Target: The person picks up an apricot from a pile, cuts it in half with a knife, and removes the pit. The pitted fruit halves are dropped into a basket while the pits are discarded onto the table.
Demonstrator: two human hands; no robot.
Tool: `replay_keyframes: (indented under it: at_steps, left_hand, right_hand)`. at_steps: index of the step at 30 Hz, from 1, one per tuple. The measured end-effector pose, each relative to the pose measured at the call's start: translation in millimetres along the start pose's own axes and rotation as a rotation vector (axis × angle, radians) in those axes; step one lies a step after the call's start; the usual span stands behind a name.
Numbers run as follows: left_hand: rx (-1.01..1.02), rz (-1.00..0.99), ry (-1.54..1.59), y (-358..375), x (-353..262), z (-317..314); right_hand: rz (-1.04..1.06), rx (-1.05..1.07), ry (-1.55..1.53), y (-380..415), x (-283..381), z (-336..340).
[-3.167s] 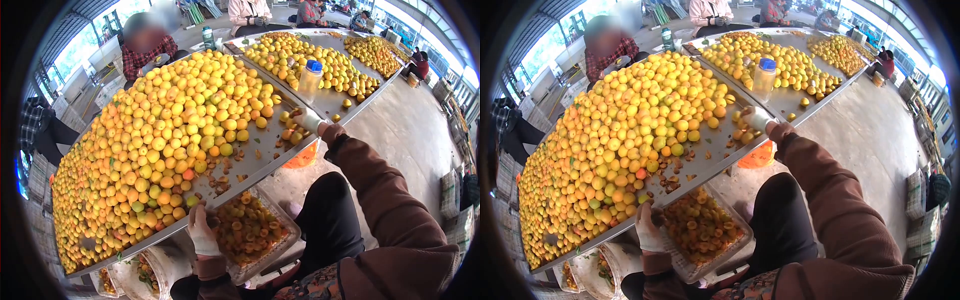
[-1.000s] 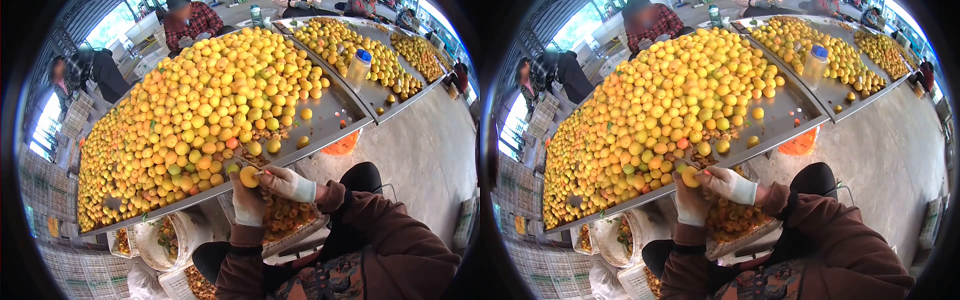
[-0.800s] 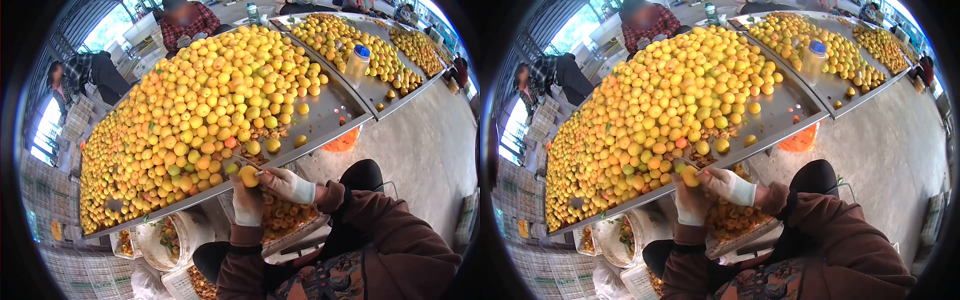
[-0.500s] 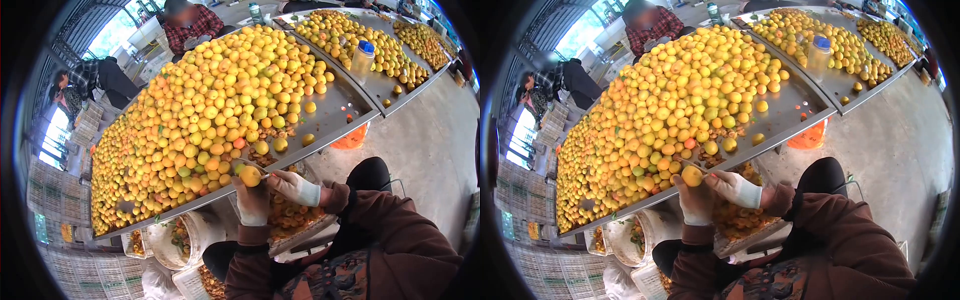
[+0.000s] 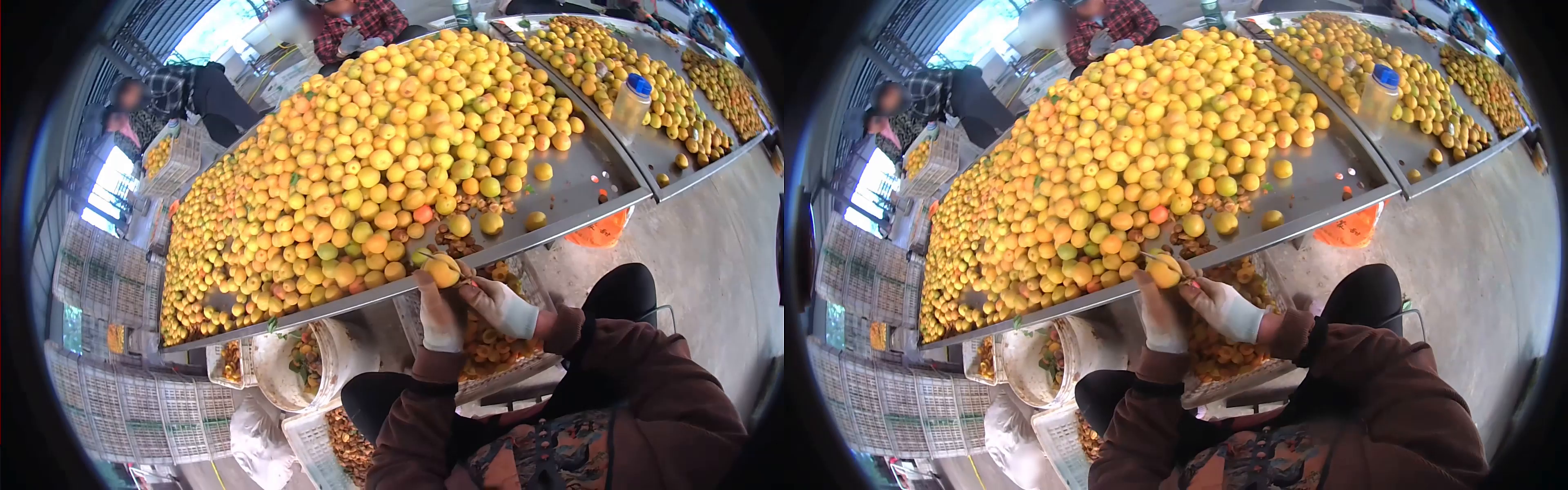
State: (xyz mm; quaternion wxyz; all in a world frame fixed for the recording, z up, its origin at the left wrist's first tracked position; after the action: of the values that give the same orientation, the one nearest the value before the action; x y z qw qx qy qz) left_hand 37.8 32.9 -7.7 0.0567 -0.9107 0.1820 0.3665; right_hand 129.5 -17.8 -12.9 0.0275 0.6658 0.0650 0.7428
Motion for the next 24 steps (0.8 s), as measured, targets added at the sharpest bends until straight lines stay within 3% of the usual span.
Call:
replay_keyframes:
  at_steps: [2,4,5,7,10,13,15,16,18,19,22,24]
  left_hand:
    - [0.009,-0.018,-0.046,-1.3,-3.2,-0.6]
    - [0.06,-0.205,-0.447,-5.7,-19.8,2.8]
    - [0.086,-0.292,-0.65,-5.6,-25.6,1.4]
    - [0.073,-0.302,-0.559,-7.0,-25.1,5.1]
    - [0.095,-0.217,-0.318,-4.5,-18.1,4.4]
    - [-0.067,-0.035,0.013,-2.8,-3.9,1.1]
    - [0.011,-0.086,-0.368,-13.7,-17.0,10.5]
    - [0.02,-0.078,-0.365,-15.4,-19.0,12.8]
    - [0.041,-0.397,-0.614,-9.1,-50.9,-8.0]
    - [0.038,-0.392,-0.616,-8.5,-48.4,-6.0]
    - [-0.104,-0.146,-0.167,-8.9,-26.1,-1.4]
    - [-0.087,-0.12,-0.186,-10.9,-23.7,5.2]
  right_hand:
    - [0.031,-0.014,-0.015,-3.2,0.8,6.2]
    - [-0.112,0.129,-0.303,-11.4,-7.3,4.4]
    - [-0.111,0.13,-0.304,-10.9,-3.8,2.8]
    - [0.091,-0.004,-0.015,-11.0,20.5,10.6]
    - [0.153,-0.097,-0.002,-9.5,26.4,3.6]
    - [0.203,-0.206,0.054,-11.2,14.5,3.8]
    - [0.179,-0.101,-0.005,-17.2,10.1,5.8]
    - [0.175,-0.113,-0.004,-16.5,11.7,10.2]
    - [0.103,-0.005,0.014,-16.9,18.7,3.8]
    - [0.097,-0.003,0.01,-17.3,17.3,-0.2]
    - [0.256,-0.203,0.085,-19.6,24.4,-3.6]
    - [0.247,-0.192,0.092,-19.8,21.0,-2.3]
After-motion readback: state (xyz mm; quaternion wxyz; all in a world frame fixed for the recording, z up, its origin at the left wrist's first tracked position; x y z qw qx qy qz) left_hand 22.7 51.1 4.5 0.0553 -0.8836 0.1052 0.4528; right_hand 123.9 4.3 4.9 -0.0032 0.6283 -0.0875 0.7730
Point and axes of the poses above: each hand's wrist, its own y-axis away from the middle knuckle, its own z-axis out of the back of the hand, x = y × z, the point moved 7 cm from there along -y, towards the middle knuckle, and after that the axes turned 2 degrees about y, right-handed, at the moved point
